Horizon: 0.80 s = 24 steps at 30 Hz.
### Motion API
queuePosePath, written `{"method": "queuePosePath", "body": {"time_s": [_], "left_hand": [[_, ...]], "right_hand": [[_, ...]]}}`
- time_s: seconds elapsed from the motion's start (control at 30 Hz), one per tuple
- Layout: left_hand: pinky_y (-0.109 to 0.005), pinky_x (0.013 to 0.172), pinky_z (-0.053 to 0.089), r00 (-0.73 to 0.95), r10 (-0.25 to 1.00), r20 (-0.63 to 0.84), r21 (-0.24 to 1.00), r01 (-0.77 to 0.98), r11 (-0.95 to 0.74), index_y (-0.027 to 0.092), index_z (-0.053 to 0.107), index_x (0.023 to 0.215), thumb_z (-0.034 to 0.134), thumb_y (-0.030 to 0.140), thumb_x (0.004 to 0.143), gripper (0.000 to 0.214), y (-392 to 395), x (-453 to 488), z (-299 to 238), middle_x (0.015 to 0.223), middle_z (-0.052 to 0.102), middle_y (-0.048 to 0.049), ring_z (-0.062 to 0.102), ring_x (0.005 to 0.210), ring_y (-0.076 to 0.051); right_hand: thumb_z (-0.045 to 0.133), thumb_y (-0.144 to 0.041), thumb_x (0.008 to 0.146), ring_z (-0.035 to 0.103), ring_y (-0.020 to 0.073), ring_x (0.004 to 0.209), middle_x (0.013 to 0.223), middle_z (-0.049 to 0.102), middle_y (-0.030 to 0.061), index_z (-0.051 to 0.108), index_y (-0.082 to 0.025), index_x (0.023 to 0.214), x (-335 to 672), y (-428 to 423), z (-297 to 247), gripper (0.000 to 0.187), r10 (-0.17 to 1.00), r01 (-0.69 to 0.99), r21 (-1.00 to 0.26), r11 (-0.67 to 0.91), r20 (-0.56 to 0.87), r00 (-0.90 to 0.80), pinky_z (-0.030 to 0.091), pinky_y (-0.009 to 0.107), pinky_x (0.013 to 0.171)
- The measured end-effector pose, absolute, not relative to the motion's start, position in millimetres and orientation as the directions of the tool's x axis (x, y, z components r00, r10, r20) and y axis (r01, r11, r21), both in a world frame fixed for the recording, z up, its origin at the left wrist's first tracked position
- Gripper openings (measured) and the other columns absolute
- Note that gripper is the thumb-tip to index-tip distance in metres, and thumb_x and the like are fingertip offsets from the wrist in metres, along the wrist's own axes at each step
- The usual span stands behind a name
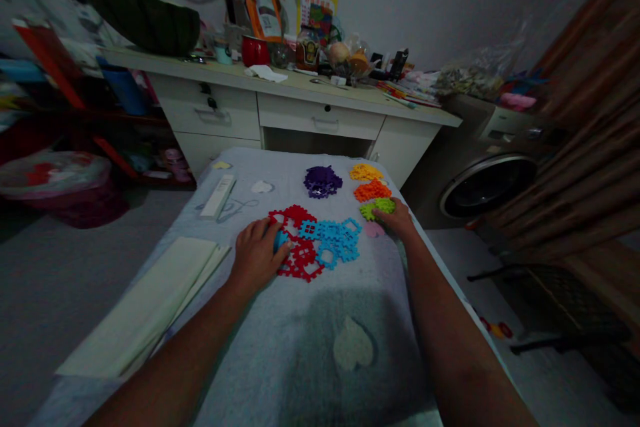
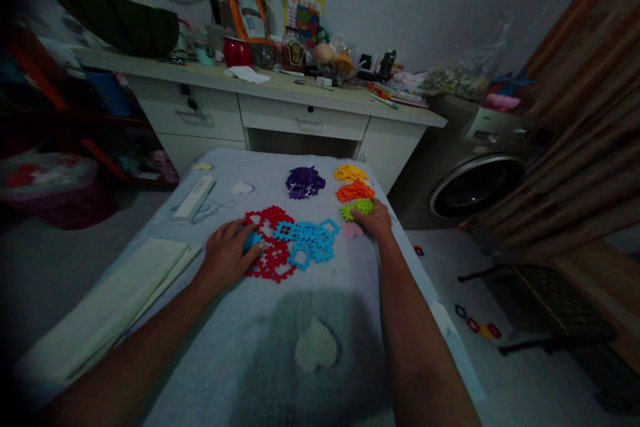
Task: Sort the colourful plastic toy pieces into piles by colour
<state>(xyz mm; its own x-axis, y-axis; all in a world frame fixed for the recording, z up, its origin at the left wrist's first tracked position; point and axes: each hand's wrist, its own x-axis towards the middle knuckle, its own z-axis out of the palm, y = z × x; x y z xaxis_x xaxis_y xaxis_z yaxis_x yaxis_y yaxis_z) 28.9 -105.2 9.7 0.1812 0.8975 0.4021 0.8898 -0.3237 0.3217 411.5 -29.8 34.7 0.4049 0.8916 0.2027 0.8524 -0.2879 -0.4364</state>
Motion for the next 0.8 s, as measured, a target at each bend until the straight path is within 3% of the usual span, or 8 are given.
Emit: {"method": "queuePosePath", "body": {"time_s": [0.1,0.23,0.4,0.5,0.57,0.67,0.8], "left_hand": [[-0.054,0.106,0.036,0.240,0.881,0.407,0.325,0.864,-0.385,0.022,0.056,0.130,0.051,0.049,0.089,0.049,-104.6,29.4,7.7,0.140,0.049,-0.0137,0.042,0.128,-0.034],[-0.054,0.110,0.033,0.333,0.849,0.410,0.301,0.829,-0.471,0.021,0.053,0.134,0.054,0.051,0.088,0.055,-104.6,30.3,6.0,0.145,0.044,-0.0142,0.038,0.134,-0.035],[-0.052,0.109,0.034,0.384,0.842,0.379,0.328,0.795,-0.511,0.022,0.051,0.135,0.054,0.056,0.087,0.059,-104.2,29.3,7.4,0.144,0.047,-0.0129,0.040,0.134,-0.033],[-0.051,0.109,0.034,0.380,0.847,0.371,0.365,0.779,-0.509,0.021,0.051,0.135,0.055,0.059,0.086,0.063,-104.4,28.5,8.6,0.142,0.049,-0.0127,0.040,0.133,-0.033],[-0.051,0.110,0.034,0.383,0.845,0.374,0.373,0.772,-0.515,0.021,0.050,0.137,0.055,0.060,0.085,0.065,-104.5,28.5,8.7,0.141,0.050,-0.0127,0.041,0.133,-0.033],[-0.052,0.110,0.033,0.391,0.842,0.372,0.374,0.767,-0.521,0.022,0.047,0.139,0.056,0.061,0.084,0.068,-104.7,28.9,8.4,0.141,0.050,-0.0120,0.040,0.133,-0.033],[-0.052,0.110,0.033,0.380,0.851,0.361,0.391,0.767,-0.508,0.021,0.044,0.140,0.057,0.061,0.084,0.070,-104.9,29.4,9.2,0.142,0.050,-0.0119,0.040,0.133,-0.033]], "right_hand": [[0.073,-0.047,0.068,0.055,0.0313,0.116,0.127,0.054,0.0156,0.052,-0.019,0.132,398.3,-37.1,35.1,0.073,0.909,0.856,-0.451,-0.253,0.191,0.370,0.044,0.043,0.097],[0.071,-0.030,0.065,0.054,0.0299,0.114,0.122,0.055,0.0140,0.052,-0.016,0.127,371.2,-48.0,41.3,0.066,0.922,0.836,-0.547,-0.050,0.298,0.250,0.043,0.045,0.100],[0.072,-0.029,0.067,0.054,0.0256,0.117,0.128,0.055,0.0124,0.046,-0.017,0.133,316.5,-68.1,52.4,0.072,0.927,0.668,-0.651,0.361,0.326,-0.184,0.044,0.041,0.100],[0.071,-0.036,0.073,0.059,0.0224,0.110,0.128,0.057,0.0096,0.050,-0.021,0.131,292.1,-74.2,58.2,0.063,0.873,0.541,-0.690,0.481,0.320,-0.368,0.049,0.038,0.093],[0.065,-0.039,0.080,0.061,0.0213,0.102,0.118,0.061,0.0089,0.059,-0.021,0.120,290.2,-70.4,60.0,0.044,0.882,0.556,-0.685,0.471,0.360,-0.304,0.050,0.037,0.089],[0.056,-0.035,0.085,0.058,0.0262,0.105,0.107,0.064,0.0118,0.066,-0.018,0.100,308.7,-57.3,57.5,0.025,0.898,0.754,-0.603,0.258,0.438,0.043,0.044,0.045,0.098],[0.062,-0.045,0.080,0.042,0.0394,0.126,0.131,0.052,0.0197,0.064,-0.018,0.116,341.6,-45.5,45.0,0.045,0.828,0.836,-0.518,-0.183,0.376,0.415,0.028,0.064,0.104]]}}
